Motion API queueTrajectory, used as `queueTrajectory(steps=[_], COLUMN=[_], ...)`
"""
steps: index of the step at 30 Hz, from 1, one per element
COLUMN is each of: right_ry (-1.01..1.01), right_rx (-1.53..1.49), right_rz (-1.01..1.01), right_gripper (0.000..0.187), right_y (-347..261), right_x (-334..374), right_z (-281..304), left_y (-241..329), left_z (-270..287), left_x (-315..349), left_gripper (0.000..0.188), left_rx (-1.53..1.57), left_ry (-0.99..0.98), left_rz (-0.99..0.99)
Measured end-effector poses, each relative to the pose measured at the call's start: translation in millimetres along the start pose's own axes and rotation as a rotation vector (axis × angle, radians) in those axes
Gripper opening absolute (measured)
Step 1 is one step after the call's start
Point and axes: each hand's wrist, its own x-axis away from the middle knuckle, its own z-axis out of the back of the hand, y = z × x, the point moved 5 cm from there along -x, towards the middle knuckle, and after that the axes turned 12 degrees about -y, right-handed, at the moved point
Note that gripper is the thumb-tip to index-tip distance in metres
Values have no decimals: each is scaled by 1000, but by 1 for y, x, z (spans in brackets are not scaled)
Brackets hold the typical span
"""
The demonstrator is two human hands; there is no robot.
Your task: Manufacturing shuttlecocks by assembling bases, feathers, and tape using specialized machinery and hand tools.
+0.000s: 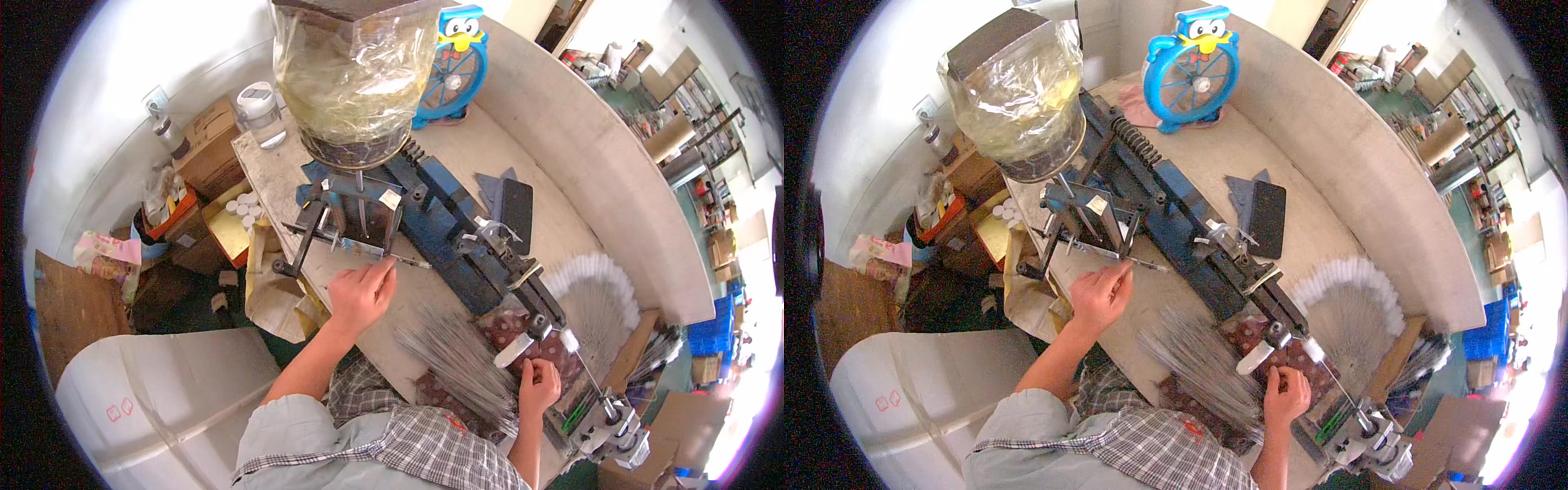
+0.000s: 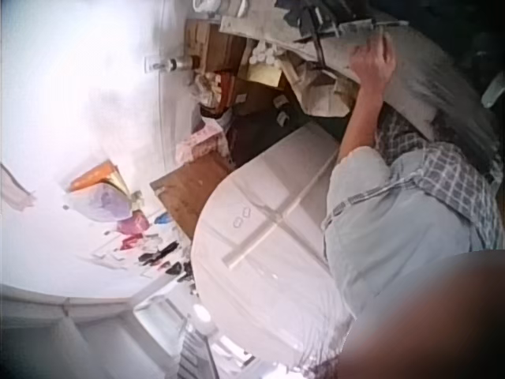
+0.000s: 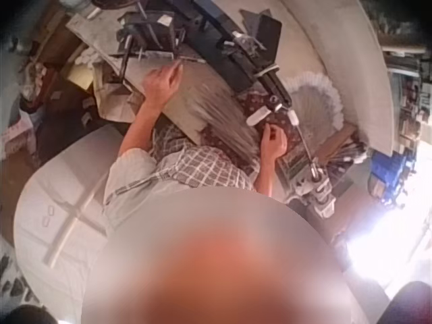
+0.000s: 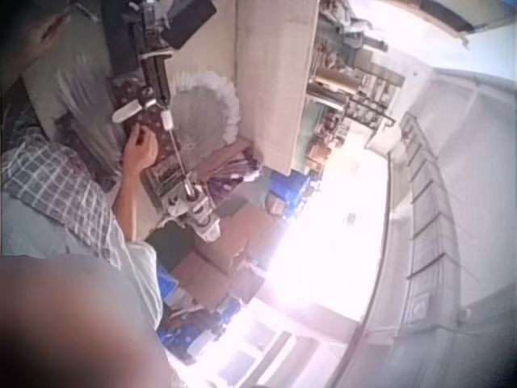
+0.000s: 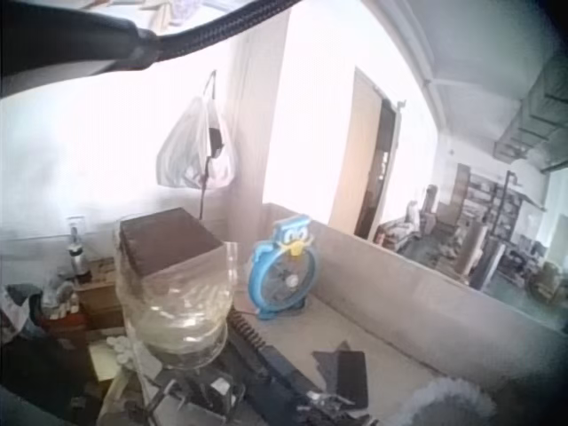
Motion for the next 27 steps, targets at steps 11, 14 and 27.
queueTrajectory(steps=[11,14,27], right_ry=[28,31,5], right_rx=[6,6,16], right_rz=[62,62,21], right_gripper=[13,13,13], right_y=[-8,-7,-6], right_x=[-1,-2,-1], right_z=[4,4,1], left_y=[4,6,9], left_z=[-12,-11,11], left_x=[-13,-16,3], left_gripper=[21,19,14], left_rx=[-11,21,35], left_ry=[-207,-177,33], left_rz=[204,196,20])
